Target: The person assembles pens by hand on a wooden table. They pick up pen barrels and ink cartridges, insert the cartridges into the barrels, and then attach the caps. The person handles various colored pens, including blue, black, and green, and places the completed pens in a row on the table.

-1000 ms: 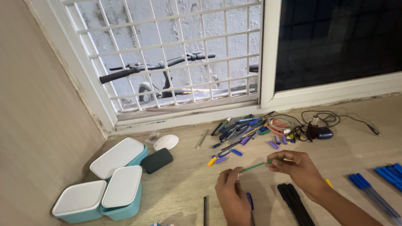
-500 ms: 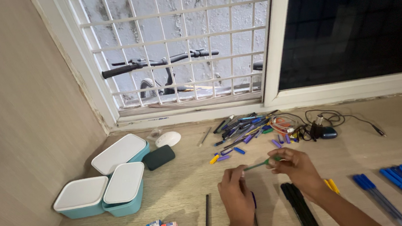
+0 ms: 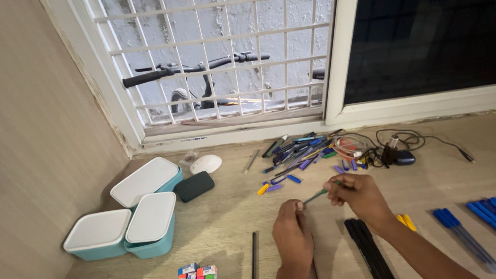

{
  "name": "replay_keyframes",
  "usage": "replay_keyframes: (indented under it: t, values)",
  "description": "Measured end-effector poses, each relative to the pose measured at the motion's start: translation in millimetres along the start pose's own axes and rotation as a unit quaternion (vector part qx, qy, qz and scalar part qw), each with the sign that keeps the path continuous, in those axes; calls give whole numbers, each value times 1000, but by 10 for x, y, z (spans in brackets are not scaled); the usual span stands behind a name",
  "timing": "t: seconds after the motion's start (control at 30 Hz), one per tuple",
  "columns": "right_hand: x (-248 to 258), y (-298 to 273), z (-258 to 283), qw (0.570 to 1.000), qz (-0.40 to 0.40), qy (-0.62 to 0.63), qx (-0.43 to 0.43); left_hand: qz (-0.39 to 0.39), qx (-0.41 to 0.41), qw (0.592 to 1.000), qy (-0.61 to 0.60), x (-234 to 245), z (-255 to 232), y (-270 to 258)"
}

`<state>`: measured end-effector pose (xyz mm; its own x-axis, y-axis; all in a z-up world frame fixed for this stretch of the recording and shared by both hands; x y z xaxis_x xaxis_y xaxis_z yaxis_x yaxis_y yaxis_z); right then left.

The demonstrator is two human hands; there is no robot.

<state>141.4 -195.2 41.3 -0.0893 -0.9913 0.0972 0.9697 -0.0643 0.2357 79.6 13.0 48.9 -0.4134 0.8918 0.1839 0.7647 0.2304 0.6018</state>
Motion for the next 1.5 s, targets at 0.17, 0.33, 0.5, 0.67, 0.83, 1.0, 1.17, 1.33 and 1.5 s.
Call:
replay_keyframes:
  t: [0.17,0.33,0.5,0.67,0.83,1.0,1.17,1.33,1.5]
  values:
    - [-133,-47,137,999,41,-21,14,-33,48,997,-41,96,32,25]
    - [-192,-138,124,998,60,-29,7,-57,-14,998,-34,208,-194,33]
    - [-114,-269,142,999,27,24,-1,-84,35,995,-41,259,-62,43]
    - [-22,-348,141,997,-8,70,-26,-39,83,995,-25,152,53,26]
    - [-43,-358,108,989,-23,148,-11,32,43,998,-14,2,-53,7]
    - [-186,-383,-12,988,-21,153,-32,53,-10,998,43,-31,-206,-30]
    - [-112,-392,8,990,-30,130,-48,74,-29,997,27,-34,-286,-33]
    - [4,-515,68,990,-4,110,-87,4,-46,999,5,79,-235,-42]
    - [134,-722,109,992,21,53,-109,43,19,998,-30,-62,-230,24]
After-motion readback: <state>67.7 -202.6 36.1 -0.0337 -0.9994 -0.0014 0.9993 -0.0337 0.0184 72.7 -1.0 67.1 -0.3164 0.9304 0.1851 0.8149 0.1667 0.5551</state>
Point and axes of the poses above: each hand's wrist, its own y-axis towards the middle knuckle, its own x-axis out of the back of the hand, z = x × y, the point moved 10 cm from there along y, towards the middle knuckle, and after that the axes turned 5 degrees about x, right-handed, at the moved point
